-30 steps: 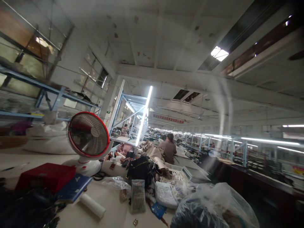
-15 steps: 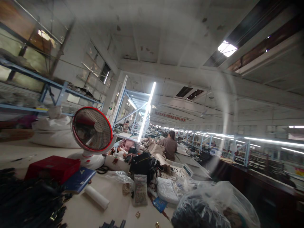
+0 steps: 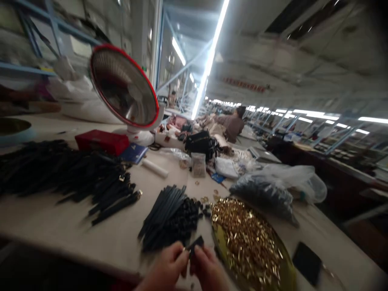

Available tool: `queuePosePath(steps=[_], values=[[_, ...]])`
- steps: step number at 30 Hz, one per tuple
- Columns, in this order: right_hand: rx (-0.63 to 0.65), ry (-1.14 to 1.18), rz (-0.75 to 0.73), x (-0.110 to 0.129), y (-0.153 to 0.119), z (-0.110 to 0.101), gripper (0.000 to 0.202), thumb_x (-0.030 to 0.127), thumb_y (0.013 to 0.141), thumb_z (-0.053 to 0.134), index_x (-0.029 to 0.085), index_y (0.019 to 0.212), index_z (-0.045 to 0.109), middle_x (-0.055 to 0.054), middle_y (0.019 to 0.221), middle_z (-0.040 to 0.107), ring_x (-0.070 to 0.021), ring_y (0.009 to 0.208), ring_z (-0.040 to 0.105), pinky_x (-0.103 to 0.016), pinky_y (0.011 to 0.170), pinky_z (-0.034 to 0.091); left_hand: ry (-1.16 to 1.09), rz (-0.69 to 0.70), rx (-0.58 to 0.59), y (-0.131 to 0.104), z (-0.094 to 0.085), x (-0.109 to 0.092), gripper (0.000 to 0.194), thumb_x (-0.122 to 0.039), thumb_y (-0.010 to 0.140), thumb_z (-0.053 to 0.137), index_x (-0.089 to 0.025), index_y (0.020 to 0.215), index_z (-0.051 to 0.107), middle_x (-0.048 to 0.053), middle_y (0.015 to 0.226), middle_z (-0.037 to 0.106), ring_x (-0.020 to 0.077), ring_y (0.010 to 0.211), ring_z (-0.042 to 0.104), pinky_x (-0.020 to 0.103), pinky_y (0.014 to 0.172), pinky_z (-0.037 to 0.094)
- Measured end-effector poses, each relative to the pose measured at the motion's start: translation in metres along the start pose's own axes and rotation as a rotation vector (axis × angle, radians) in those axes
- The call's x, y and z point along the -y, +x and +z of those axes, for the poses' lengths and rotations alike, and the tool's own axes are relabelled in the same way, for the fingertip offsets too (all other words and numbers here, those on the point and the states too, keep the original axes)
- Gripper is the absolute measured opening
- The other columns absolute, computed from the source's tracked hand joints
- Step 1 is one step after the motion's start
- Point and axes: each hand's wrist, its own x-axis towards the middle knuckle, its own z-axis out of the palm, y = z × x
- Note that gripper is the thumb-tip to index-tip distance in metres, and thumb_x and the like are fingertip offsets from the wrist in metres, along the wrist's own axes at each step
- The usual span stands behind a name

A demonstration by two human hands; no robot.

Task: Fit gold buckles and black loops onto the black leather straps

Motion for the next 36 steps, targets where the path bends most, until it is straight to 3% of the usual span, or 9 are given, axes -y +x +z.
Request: queuePosePath(steps=[2,6,10,16,22,26,29,36], values=[[-0.016,0.154,0.084,-0.011,0.0,-0.001,0.026,0.04,0.078,0.057,0.014,0.074,0.058,0.001,0.062,0.056,-0.0098,0.054,0.049,-0.024,0.053,0.043,-0.139,-0.07,0.058,-0.01,0.007,0.001,0.039,-0.054,0.075,0.04,-0.018,0.061,0.045,-0.004,0.052,0.047,0.0087,0.046,0.037,0.02,0.045,0.03],[-0.043,0.285,0.169,-0.014,-0.002,0.001,0.022,0.037,0.07,0.065,0.015,0.07,0.059,0.002,0.06,0.055,-0.0083,0.051,0.044,-0.021,0.05,0.038,-0.346,-0.207,0.159,-0.01,0.002,-0.002,0.036,-0.052,0.075,0.044,-0.018,0.066,0.043,-0.007,0.051,0.045,0.0048,0.039,0.028,0.018,0.039,0.02],[-0.05,0.276,0.193,-0.013,-0.002,0.002,0.02,0.035,0.072,0.062,0.015,0.071,0.059,0.002,0.06,0.054,-0.0081,0.051,0.042,-0.02,0.051,0.037,-0.367,-0.248,0.166,-0.01,0.0,-0.002,0.034,-0.05,0.076,0.044,-0.018,0.067,0.043,-0.007,0.051,0.044,0.0045,0.038,0.028,0.018,0.039,0.019],[-0.054,0.043,0.156,-0.023,-0.002,-0.001,0.018,0.033,0.074,0.059,0.015,0.074,0.059,0.004,0.055,0.049,-0.0093,0.051,0.041,-0.022,0.053,0.037,-0.28,-0.222,0.135,-0.008,0.005,0.006,0.033,-0.049,0.075,0.043,-0.019,0.063,0.041,-0.007,0.05,0.046,0.0051,0.039,0.031,0.019,0.039,0.022],[-0.118,-0.331,-0.107,-0.023,-0.011,-0.007,0.012,0.03,0.075,0.059,0.019,0.069,0.059,0.001,0.065,0.055,-0.014,0.062,0.048,-0.025,0.06,0.036,-0.316,-0.242,0.224,-0.009,0.007,0.016,0.04,-0.058,0.071,0.047,-0.018,0.068,0.041,-0.007,0.052,0.048,0.0037,0.034,0.031,0.018,0.034,0.02],[0.034,-0.112,0.038,-0.021,-0.015,-0.01,0.016,0.035,0.076,0.058,0.019,0.075,0.06,0.002,0.062,0.055,-0.0131,0.059,0.048,-0.025,0.057,0.037,-0.317,-0.262,0.246,-0.013,0.007,0.013,0.04,-0.057,0.068,0.052,-0.019,0.067,0.041,-0.007,0.05,0.049,0.0034,0.033,0.03,0.017,0.033,0.018],[0.047,0.013,0.066,-0.02,-0.016,-0.011,0.02,0.039,0.073,0.062,0.019,0.074,0.061,0.003,0.059,0.054,-0.0118,0.055,0.046,-0.024,0.054,0.037,-0.243,-0.262,0.236,-0.015,0.007,0.01,0.039,-0.056,0.07,0.051,-0.018,0.066,0.041,-0.007,0.049,0.048,0.0041,0.035,0.03,0.018,0.035,0.019],[0.051,0.255,0.19,-0.018,-0.02,-0.013,0.019,0.034,0.066,0.069,0.017,0.073,0.062,0.004,0.06,0.055,-0.0071,0.047,0.04,-0.021,0.049,0.035,-0.013,-0.046,0.16,-0.023,0.009,-0.003,0.026,-0.038,0.079,0.043,-0.017,0.064,0.046,-0.005,0.058,0.046,0.01,0.058,0.043,0.019,0.054,0.033]])
